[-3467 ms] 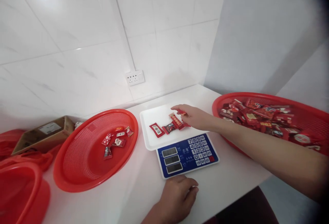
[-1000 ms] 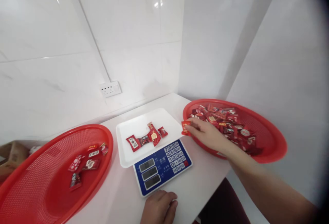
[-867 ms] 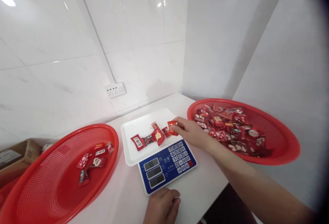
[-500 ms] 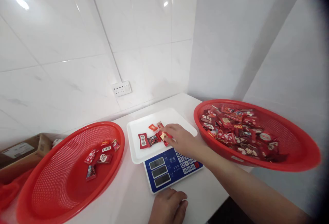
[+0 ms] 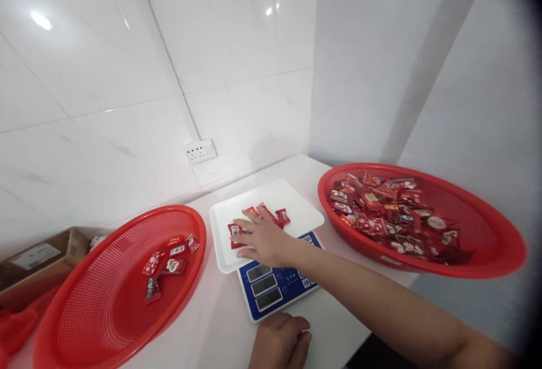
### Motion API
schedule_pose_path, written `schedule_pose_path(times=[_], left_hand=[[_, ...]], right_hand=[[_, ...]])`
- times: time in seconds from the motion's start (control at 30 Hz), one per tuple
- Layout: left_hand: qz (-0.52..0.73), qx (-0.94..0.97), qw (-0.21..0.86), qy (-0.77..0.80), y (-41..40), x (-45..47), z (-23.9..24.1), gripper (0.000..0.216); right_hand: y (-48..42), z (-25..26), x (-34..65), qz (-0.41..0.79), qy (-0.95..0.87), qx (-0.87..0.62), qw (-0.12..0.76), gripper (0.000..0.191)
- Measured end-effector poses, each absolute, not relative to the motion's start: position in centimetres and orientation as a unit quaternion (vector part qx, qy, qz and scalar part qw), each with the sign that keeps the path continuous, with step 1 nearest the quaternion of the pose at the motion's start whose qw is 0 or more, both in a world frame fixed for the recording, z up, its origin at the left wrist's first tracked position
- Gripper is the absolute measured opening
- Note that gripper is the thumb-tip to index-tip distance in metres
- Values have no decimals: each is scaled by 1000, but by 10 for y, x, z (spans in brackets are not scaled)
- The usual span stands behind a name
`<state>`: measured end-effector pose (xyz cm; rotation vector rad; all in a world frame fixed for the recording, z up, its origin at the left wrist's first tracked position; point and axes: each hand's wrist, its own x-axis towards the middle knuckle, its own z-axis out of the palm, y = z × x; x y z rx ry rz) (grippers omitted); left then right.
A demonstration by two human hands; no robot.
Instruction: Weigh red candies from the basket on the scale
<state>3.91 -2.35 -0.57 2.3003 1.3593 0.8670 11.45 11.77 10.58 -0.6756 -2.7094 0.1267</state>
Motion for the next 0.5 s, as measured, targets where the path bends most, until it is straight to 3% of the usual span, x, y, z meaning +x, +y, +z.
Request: schedule_pose_path(times=[0.2, 0.5], left_hand=[[314, 803, 171, 477, -22, 37, -2, 19], [309, 807, 167, 474, -24, 39, -5, 19]], right_hand=[[122, 111, 99, 35, -962, -253, 91, 46], [135, 106, 150, 137, -865, -454, 165, 49]])
